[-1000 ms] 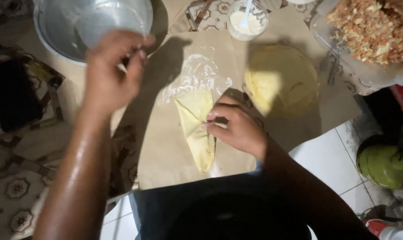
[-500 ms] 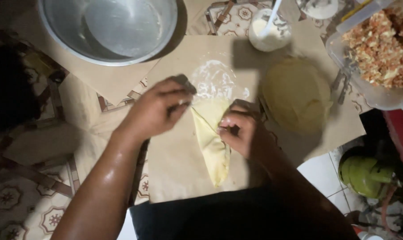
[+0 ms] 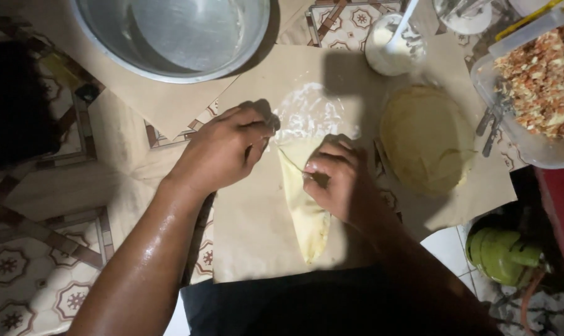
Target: Preparing spring rolls by scooping filling onto wrappers and folding them into rolls.
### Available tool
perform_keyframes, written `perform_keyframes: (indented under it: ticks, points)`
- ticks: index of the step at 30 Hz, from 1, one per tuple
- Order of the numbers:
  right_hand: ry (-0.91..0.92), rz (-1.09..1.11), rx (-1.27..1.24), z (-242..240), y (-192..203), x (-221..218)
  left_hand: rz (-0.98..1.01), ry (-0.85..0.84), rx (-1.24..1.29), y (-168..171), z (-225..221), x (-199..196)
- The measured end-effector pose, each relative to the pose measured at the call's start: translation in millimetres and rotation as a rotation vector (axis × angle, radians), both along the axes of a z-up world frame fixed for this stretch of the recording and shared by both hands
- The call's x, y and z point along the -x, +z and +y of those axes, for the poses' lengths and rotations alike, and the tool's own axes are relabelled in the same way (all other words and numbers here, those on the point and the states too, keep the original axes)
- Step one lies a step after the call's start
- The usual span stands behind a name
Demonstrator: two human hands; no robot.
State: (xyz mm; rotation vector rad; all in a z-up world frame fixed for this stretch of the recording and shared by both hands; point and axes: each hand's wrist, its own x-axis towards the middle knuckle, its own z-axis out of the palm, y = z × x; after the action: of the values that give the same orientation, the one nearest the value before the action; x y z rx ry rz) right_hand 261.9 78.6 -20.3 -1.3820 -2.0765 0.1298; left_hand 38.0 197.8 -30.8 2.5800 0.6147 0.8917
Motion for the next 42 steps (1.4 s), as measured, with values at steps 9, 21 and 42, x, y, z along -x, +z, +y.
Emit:
perform_keyframes:
  ticks: [9,21,42]
  points:
    - [-0.055,0.097,0.025,-7,6,-2,0.033,-0.026,-0.013,-8,0,-4]
    - [-0.111,-0.011,-0.018,-5,-28,-11,0.078,0.030,0.025,0,-2,-1]
    - [-0.096,0.276,0.182,-28,-3,-9,0.106,-0.020,0.005,5,-7,-5]
